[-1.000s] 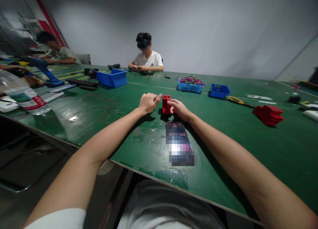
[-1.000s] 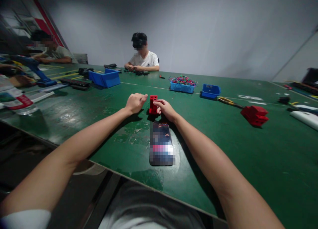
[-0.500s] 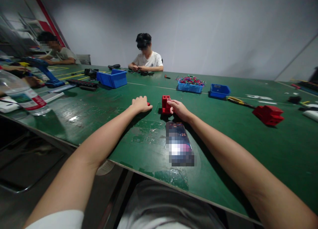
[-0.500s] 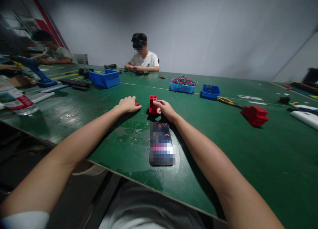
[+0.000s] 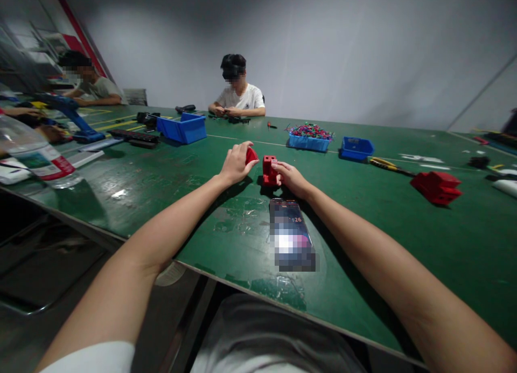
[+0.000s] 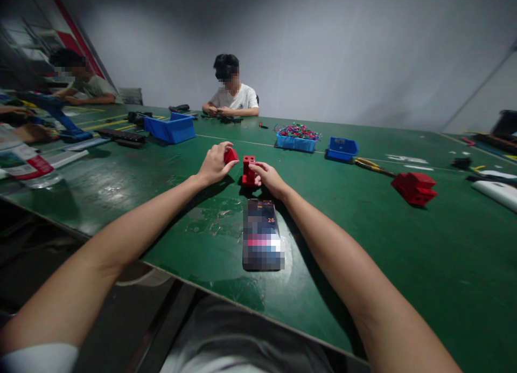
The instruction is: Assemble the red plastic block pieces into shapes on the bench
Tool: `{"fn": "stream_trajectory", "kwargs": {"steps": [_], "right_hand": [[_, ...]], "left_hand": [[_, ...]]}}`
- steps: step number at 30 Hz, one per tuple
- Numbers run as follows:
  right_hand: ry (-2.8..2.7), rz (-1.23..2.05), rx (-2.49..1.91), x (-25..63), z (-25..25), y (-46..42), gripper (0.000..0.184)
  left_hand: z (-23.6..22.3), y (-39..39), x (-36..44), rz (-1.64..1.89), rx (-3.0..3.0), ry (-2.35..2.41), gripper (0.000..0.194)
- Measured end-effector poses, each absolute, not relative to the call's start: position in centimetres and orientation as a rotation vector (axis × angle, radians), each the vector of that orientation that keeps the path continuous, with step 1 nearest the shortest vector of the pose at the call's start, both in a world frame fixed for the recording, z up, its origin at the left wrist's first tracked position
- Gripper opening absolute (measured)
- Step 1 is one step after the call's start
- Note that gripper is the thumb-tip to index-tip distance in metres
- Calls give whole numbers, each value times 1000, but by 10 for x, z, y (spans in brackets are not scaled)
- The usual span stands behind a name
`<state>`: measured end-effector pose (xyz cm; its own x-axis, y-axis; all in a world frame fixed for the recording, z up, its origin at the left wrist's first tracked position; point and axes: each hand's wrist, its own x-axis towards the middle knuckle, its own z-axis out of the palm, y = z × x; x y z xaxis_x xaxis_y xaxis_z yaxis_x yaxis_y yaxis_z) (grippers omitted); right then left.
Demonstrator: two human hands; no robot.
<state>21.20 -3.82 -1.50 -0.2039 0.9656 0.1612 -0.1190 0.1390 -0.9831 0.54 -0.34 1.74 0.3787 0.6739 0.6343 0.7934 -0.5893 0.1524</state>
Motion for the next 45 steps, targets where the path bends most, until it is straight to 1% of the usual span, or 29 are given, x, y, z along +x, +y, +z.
{"fn": "stream_trajectory", "kwargs": {"steps": [4,7,11,18,21,26,31,34,37,41,45], "right_hand": [[-1340,1288,-920,211,-13,-40,44],[-1326,1301,-922,211,-13,-40,43],[-1293,1310,-933,211,-14,-39,43],[-1330,1326,-911,213,-14,-39,46],[-1332,1333,-885,213,-14,-39,49],[-1337,1326,-894,213,-15,-39,55],[-1348,1306,-904,213,-16,-38,57],[-1342,1283,-922,211,-15,-38,52],[-1345,1243,-979,208,-12,-39,43],[-1330,1207,-1055,206,-10,-39,35],[-1324,1217,-1088,207,-9,-39,30]], "left_hand": [[15,-9,13,-1144,-2484,-1066,46],[13,-13,18,-1203,-2498,-960,49],[9,-15,21,-1211,-2546,-915,52],[6,-19,24,-1203,-2588,-904,50],[6,-19,25,-1210,-2629,-889,46],[-1,-12,27,-1377,-2780,-652,42],[-6,-9,30,-1484,-2807,-659,45],[-6,-9,31,-1589,-2768,-754,51],[-6,-8,31,-1629,-2750,-839,56],[-6,-9,30,-1611,-2766,-827,55],[-8,-9,30,-1568,-2779,-759,52]]}}
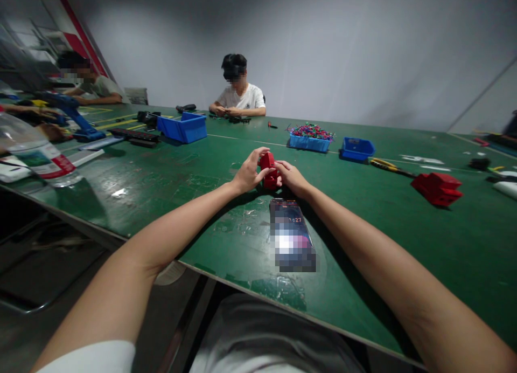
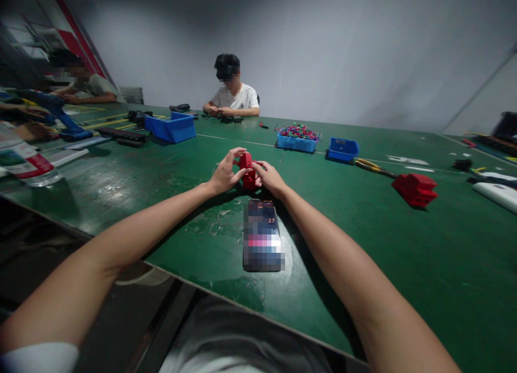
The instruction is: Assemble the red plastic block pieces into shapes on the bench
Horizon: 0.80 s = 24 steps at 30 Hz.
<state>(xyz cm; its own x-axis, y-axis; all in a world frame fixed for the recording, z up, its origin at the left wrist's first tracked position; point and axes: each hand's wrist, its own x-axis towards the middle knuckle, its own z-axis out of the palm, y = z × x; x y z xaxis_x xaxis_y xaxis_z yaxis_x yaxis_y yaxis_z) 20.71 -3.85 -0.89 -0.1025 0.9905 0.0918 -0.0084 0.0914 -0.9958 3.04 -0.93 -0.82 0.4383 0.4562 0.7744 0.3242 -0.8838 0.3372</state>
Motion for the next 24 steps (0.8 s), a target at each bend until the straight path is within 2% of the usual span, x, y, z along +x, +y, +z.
{"fn": "stream_trajectory", "kwargs": {"steps": [5,13,24], "right_hand": [[-1363,1179,-1102,208,-10,-38,33],[-1484,1003,-1133,212,-17,-36,47],[-1489,955,-1156,210,-18,-38,48]], "left_hand": [[-10,-7,30,1434,2572,717,51],[-11,-7,31,1434,2572,726,46],[-9,-9,31,1434,2578,719,45]]}}
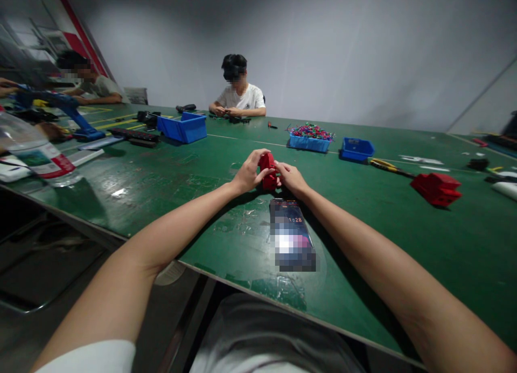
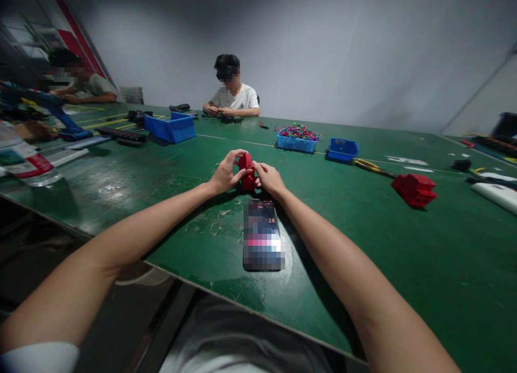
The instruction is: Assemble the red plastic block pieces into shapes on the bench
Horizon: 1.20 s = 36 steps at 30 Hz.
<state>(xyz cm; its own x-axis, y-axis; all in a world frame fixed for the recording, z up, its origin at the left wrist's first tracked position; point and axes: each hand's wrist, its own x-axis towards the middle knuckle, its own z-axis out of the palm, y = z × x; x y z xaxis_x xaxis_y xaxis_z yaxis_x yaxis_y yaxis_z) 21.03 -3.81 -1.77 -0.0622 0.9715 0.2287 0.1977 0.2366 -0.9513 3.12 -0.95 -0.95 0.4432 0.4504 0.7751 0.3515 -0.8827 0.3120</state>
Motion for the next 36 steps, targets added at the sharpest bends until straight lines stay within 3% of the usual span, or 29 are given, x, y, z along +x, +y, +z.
{"fn": "stream_trajectory", "kwargs": {"steps": [5,9,13,18,25,31,36], "right_hand": [[-1320,926,-1041,208,-13,-41,52],[-1196,1144,-897,211,-9,-43,57],[-1255,1325,-763,212,-9,-45,49],[-1301,1271,-806,211,-8,-48,45],[-1058,1283,-820,212,-7,-42,37],[-870,1246,-857,221,-6,-36,28],[-777,1272,-799,219,-3,-37,19]], "left_hand": [[-6,-12,30,1434,2646,714,44],[-4,-14,30,1412,2725,628,42],[-3,-17,31,1388,2780,539,43],[-3,-17,32,1415,2789,520,44],[-4,-18,35,1378,2524,877,58],[-2,-21,37,1189,2502,923,39],[-6,-21,37,1126,2447,1065,66]]}}
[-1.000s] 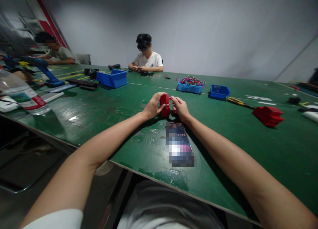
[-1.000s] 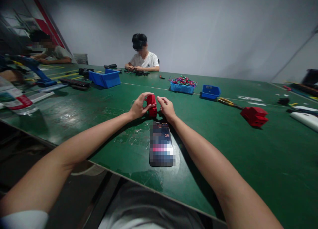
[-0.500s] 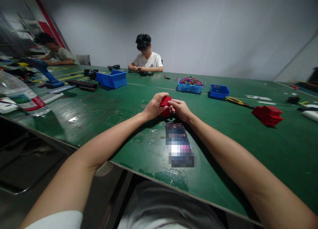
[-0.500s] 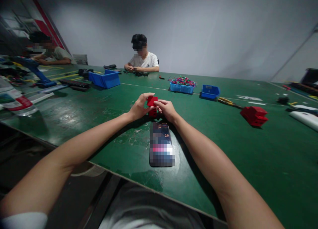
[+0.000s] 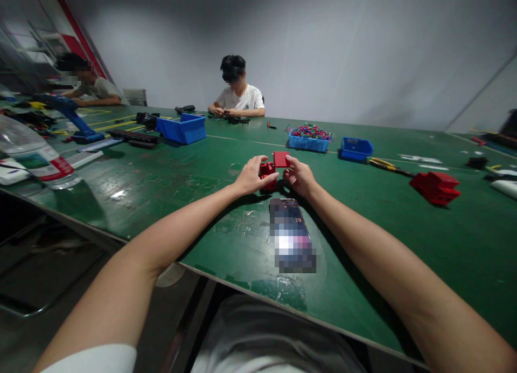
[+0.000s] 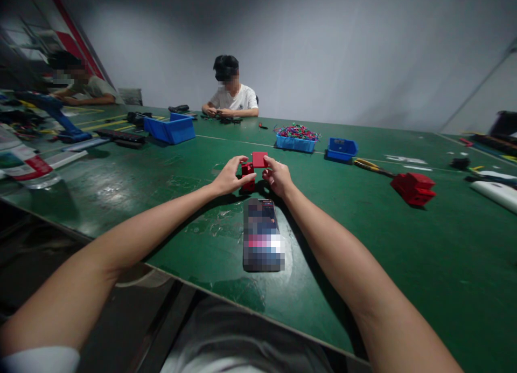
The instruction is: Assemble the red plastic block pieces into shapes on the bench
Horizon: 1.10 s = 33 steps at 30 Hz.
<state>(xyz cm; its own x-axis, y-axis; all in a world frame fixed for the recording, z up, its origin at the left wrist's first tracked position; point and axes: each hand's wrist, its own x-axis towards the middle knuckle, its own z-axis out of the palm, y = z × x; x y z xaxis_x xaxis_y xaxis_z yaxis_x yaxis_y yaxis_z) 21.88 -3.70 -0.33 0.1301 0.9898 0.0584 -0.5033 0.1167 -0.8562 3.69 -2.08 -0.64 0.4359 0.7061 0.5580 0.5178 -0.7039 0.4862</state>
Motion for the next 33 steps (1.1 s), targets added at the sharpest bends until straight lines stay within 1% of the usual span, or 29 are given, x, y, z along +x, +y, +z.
{"fn": "stream_trajectory", "kwargs": {"steps": [2,5,7,10,12,17,22,28,33], "right_hand": [[-761,1280,-769,217,-2,-37,14],[-746,1294,-762,216,-1,-37,5],[-726,1309,-782,217,0,-37,5],[-682,1315,-818,219,0,-38,9],[-658,1306,-829,219,1,-38,10],[-629,1298,-838,219,1,-37,20],[-674,1274,-810,218,-4,-33,14],[-811,1204,-793,218,-11,-30,20],[-814,1199,-817,218,-10,-31,23]], "left_hand": [[-8,-20,35,1020,2417,1089,77],[-9,-21,32,855,2362,1042,80],[-9,-21,31,821,2358,1019,85],[-11,-22,31,842,2397,1041,98],[-12,-21,32,835,2418,1075,103],[-13,-18,32,773,2467,1107,107],[-12,-19,32,775,2498,1095,105],[-12,-20,32,770,2525,1094,104],[-11,-21,32,746,2531,1113,104]]}}
